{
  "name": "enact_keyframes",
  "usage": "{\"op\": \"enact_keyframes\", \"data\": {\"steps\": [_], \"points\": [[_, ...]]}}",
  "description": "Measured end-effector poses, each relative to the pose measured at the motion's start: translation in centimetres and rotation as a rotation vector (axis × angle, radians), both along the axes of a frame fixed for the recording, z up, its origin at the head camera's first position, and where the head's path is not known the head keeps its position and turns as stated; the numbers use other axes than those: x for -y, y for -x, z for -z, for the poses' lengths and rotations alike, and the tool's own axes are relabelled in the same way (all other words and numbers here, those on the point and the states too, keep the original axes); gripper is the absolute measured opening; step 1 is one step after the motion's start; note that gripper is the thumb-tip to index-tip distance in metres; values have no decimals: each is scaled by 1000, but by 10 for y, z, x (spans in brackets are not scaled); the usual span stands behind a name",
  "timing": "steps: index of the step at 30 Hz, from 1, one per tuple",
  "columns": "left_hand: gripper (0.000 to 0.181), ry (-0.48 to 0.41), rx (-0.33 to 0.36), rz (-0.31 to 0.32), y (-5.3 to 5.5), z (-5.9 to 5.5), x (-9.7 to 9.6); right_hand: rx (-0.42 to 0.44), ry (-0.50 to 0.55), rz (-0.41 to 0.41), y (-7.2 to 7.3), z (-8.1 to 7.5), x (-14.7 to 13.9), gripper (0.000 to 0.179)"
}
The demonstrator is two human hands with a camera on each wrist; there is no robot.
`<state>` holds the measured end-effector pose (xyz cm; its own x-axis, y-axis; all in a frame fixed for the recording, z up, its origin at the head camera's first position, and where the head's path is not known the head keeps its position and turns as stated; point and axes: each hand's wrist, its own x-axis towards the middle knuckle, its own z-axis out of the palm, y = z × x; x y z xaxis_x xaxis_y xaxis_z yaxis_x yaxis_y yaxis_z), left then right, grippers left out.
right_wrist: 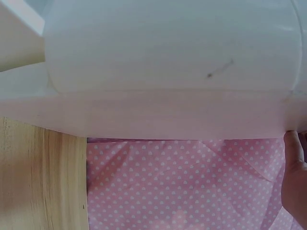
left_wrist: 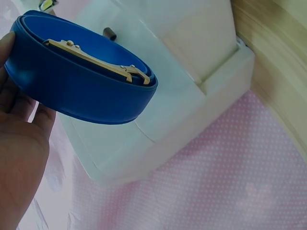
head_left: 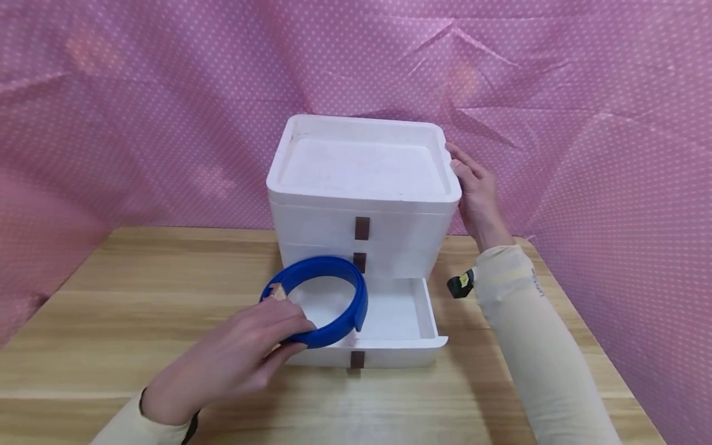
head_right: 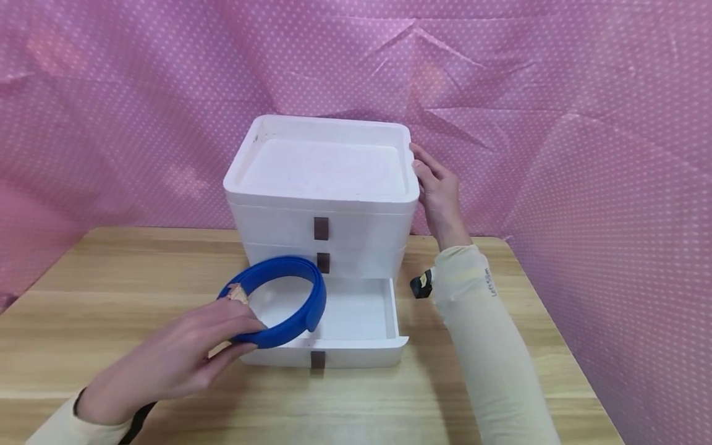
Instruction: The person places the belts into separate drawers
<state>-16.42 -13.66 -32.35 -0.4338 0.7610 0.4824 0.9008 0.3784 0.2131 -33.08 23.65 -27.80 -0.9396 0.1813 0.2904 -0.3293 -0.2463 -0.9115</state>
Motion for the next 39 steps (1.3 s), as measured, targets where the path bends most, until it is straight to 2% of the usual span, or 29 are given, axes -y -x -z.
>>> {"op": "enact_keyframes", "data": {"steps": [6,11,16,26,33,39], "points": [[20,28,81,15,9,-7,-12,-28,21,-4,1,-2,-2,38],[17,55,73,46,14,-10,-20,-31,17,0,2,-3,-2,38],[16,89,97,58,16,-12,-27,-22,25,-8,2,-1,-1,38],[15,132,159,92,8,-11,-39,-19,32,10,0,2,-3,38],[17,128,113,119,7,-5,-43,-7,8,5,0,2,-1,39],[17,148,107,128,4,-4,-46,-20,5,11,2,1,1,38]]}}
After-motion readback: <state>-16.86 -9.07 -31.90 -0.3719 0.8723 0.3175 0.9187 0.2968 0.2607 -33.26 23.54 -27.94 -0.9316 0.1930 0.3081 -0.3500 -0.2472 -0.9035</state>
